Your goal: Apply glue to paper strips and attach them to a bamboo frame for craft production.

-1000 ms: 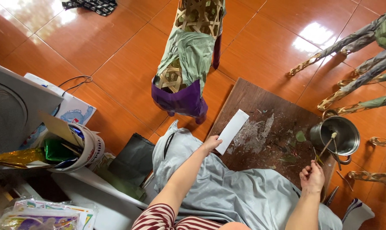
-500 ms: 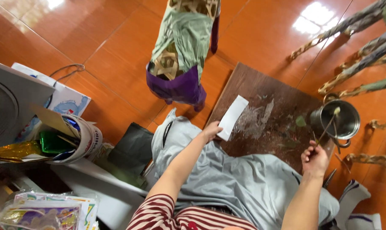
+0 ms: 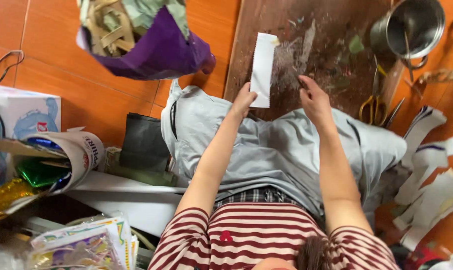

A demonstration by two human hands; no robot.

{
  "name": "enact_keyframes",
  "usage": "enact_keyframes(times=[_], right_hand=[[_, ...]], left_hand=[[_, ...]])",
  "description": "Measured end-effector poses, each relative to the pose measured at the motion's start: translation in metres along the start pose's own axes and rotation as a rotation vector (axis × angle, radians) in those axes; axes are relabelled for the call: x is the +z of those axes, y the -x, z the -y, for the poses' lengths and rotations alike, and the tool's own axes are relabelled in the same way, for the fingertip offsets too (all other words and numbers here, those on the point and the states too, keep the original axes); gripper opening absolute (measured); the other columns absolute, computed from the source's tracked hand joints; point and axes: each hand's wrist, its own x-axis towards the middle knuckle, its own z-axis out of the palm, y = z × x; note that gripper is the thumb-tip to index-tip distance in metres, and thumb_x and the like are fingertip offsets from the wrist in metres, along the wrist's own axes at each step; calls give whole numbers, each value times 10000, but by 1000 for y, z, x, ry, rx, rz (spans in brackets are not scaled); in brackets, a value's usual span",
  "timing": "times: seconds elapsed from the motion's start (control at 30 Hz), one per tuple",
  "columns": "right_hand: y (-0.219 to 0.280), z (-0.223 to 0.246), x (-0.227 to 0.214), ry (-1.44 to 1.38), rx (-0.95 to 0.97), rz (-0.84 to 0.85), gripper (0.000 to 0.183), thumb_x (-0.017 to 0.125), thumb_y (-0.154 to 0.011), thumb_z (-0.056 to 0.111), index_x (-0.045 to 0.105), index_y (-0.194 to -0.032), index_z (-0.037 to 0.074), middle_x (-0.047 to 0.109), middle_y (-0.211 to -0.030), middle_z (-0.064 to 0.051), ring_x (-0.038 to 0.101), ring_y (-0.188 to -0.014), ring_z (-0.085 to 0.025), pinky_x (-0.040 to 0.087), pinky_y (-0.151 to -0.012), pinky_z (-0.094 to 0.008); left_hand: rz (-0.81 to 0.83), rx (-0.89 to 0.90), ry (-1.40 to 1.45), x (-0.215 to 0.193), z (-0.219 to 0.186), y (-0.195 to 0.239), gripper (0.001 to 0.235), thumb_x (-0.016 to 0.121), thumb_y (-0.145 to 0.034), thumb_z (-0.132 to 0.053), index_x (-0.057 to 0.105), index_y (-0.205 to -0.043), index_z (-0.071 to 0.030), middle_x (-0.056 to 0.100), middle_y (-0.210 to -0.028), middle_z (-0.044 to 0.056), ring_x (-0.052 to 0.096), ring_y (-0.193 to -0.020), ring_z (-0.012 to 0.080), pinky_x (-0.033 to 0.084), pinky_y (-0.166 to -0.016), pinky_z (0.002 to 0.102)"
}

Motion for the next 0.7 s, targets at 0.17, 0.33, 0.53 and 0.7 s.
enact_keyframes(times=[0.17, 0.33, 0.53, 0.7], right_hand=[[-14, 10, 28, 886, -373, -44, 356, 550, -1036, 138, 652, -1372, 191, 711, -865, -260, 662, -777, -466, 513, -690, -582], [-37, 2, 60, 1046, -258, -20, 410, 519, -990, 88, 666, -1352, 209, 696, -834, -271, 666, -770, -489, 532, -690, -593], [24, -12, 58, 1063, -280, -58, 478, 533, -927, 37, 661, -1371, 159, 668, -808, -232, 669, -727, -447, 536, -630, -557], [111, 15, 33, 1047, -324, 16, 355, 594, -930, 63, 732, -1244, 156, 638, -870, -192, 651, -725, -410, 532, -619, -520]], left_hand=[[-69, -42, -139, -10, -27, 27, 476, 521, -827, 50, 562, -1300, 23, 688, -1126, 116, 657, -997, 204, 539, -882, 323], [-50, -112, -101, -16, -9, 18, 431, 539, -855, 33, 564, -1284, 1, 642, -1049, 86, 587, -898, 175, 514, -795, 327], [-44, -228, 8, -24, -2, 9, 315, 549, -897, 16, 613, -1205, 39, 676, -1057, 109, 630, -920, 204, 570, -814, 404], [16, -382, 253, -23, -9, 9, 285, 498, -948, -110, 618, -1174, 15, 710, -1099, 159, 719, -1007, 308, 640, -826, 566]])
